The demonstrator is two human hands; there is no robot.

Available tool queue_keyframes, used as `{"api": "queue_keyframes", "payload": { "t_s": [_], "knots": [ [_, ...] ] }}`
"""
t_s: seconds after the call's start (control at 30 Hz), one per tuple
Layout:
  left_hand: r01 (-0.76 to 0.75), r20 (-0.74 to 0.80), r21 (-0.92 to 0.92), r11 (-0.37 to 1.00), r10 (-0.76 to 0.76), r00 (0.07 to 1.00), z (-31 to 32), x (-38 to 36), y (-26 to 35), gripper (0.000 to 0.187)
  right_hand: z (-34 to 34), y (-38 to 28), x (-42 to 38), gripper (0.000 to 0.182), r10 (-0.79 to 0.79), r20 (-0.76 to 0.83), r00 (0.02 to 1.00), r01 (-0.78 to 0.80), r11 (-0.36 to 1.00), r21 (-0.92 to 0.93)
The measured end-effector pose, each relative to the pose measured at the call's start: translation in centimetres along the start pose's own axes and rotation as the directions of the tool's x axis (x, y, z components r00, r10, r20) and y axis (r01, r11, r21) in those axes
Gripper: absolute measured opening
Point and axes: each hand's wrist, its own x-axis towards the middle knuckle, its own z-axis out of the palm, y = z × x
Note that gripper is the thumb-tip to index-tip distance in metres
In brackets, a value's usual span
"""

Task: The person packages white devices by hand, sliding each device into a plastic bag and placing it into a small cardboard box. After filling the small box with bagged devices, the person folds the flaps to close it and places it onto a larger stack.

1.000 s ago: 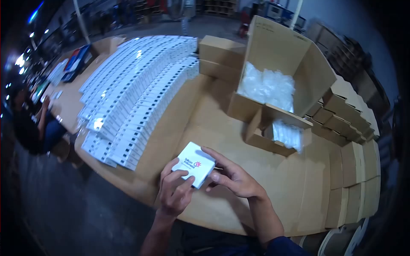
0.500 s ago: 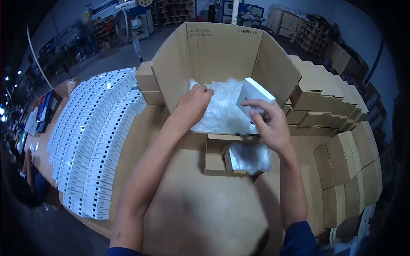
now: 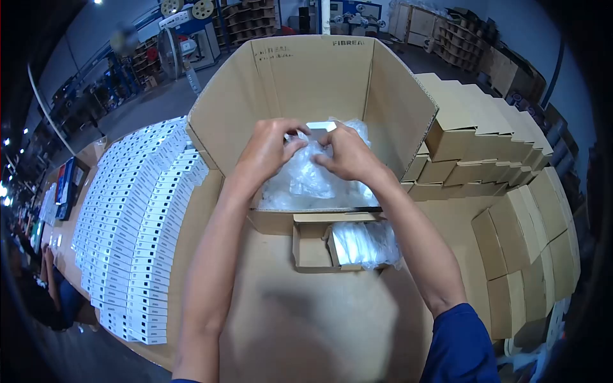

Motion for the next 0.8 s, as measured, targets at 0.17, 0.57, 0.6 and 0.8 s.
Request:
{"api": "queue_keyframes", "payload": {
  "t_s": [0.17, 0.57, 0.6, 0.8],
  "knots": [
    [0.107, -0.133, -0.042, 0.993, -0.112, 0.985, -1.2, 0.8, 0.8, 0.017, -0.2, 1.4, -1.8, 0.033, 0.095, -0.185, 0.978, -0.108, 0.992, -0.059],
    [0.244, -0.119, -0.184, 0.952, -0.267, 0.956, -5.7, 0.1, 4.6, 0.019, -4.4, -4.2, -7.8, 0.050, -0.186, -0.464, 0.866, 0.187, 0.981, -0.045],
    [0.206, -0.124, -0.199, 0.958, -0.233, 0.965, -5.8, -0.1, 4.9, 0.020, -3.8, -5.2, -8.2, 0.049, -0.218, -0.455, 0.864, 0.212, 0.975, -0.066],
    [0.066, -0.259, -0.648, 0.759, -0.301, 0.918, -6.9, -3.3, 9.4, 0.040, -2.3, -8.5, -11.7, 0.018, 0.033, -0.567, 0.823, 0.152, 0.949, 0.277]
  ]
}}
